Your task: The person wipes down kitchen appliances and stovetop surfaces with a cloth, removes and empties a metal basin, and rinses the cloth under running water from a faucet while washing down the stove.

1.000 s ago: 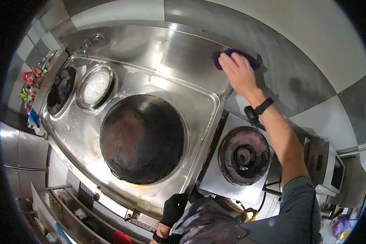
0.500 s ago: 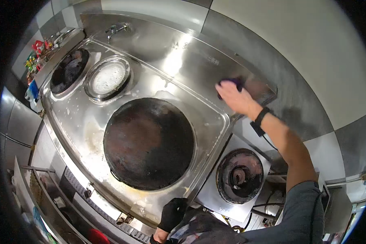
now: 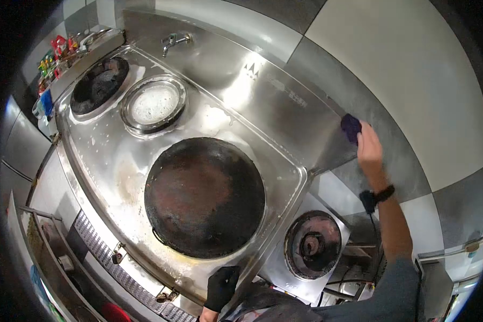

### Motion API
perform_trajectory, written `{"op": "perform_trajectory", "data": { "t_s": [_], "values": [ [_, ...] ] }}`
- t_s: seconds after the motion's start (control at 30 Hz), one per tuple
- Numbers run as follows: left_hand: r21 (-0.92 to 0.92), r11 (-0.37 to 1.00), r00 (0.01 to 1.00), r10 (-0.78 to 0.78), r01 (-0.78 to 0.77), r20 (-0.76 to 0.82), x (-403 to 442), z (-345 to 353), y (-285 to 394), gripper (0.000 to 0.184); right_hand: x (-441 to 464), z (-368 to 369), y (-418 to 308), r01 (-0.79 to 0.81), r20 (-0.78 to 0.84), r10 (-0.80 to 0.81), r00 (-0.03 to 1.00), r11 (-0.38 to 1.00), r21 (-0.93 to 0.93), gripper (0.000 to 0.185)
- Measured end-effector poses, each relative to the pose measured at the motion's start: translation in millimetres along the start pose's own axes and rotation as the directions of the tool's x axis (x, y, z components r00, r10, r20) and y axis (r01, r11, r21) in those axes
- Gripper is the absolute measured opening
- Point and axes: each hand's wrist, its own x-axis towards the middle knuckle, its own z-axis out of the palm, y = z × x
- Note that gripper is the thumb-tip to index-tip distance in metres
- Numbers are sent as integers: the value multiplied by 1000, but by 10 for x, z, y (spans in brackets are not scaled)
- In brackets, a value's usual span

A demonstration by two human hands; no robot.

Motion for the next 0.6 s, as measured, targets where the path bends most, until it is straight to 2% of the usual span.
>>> {"op": "perform_trajectory", "data": {
  "t_s": [0.07, 0.1, 0.17, 0.27, 0.3, 0.37, 0.4, 0.43, 0.5, 0.57, 0.6],
  "values": [
    [2, 999, 999, 43, -43, 8, 52, 31, -88, 16, -67, 100, -78, 277, -141, -282, 949, 959, -57, 44],
    [10, 997, 996, 81, -81, 22, 71, 51, -110, 16, 88, 154, -307, 264, -92, -271, 958, 961, -83, 48],
    [22, 997, 997, 68, -68, 26, 92, 83, -92, 17, 570, 276, -774, 419, -141, -422, 896, 907, -51, 50],
    [17, 998, 998, 56, -57, 17, 60, 115, -76, 17, 1310, 631, -1369, 632, -155, -649, 745, 760, -148, 54],
    [7, 997, 997, 73, -73, 2, 67, 118, -71, 17, 1469, 712, -1511, 641, -153, -657, 738, 754, -143, 54],
    [1, 999, 998, 52, -52, -39, 68, 103, -67, 17, 1647, 849, -1712, 741, -70, -779, 623, 617, -266, 53],
    [-5, 999, 997, 36, -37, -65, 53, 104, -68, 17, 1627, 830, -1713, 741, -36, -795, 606, 580, -337, 54],
    [-20, 999, 998, 26, -27, -55, 35, 122, -50, 17, 1521, 865, -1654, 748, -17, -797, 604, 574, -334, 54],
    [-76, 996, 998, -46, 42, -54, 96, 98, -15, 17, 1220, 969, -1374, 816, 260, -773, 578, 552, -173, 52],
    [-129, 990, 996, -64, 57, -54, 107, 143, -106, 17, 690, 1057, -1057, 885, 459, -802, 382, 175, -431, 49],
    [-70, 997, 999, -19, 17, -28, 102, 175, -219, 18, 387, 1223, -737, 741, 279, -778, 563, 625, 245, 45]
  ]
}}
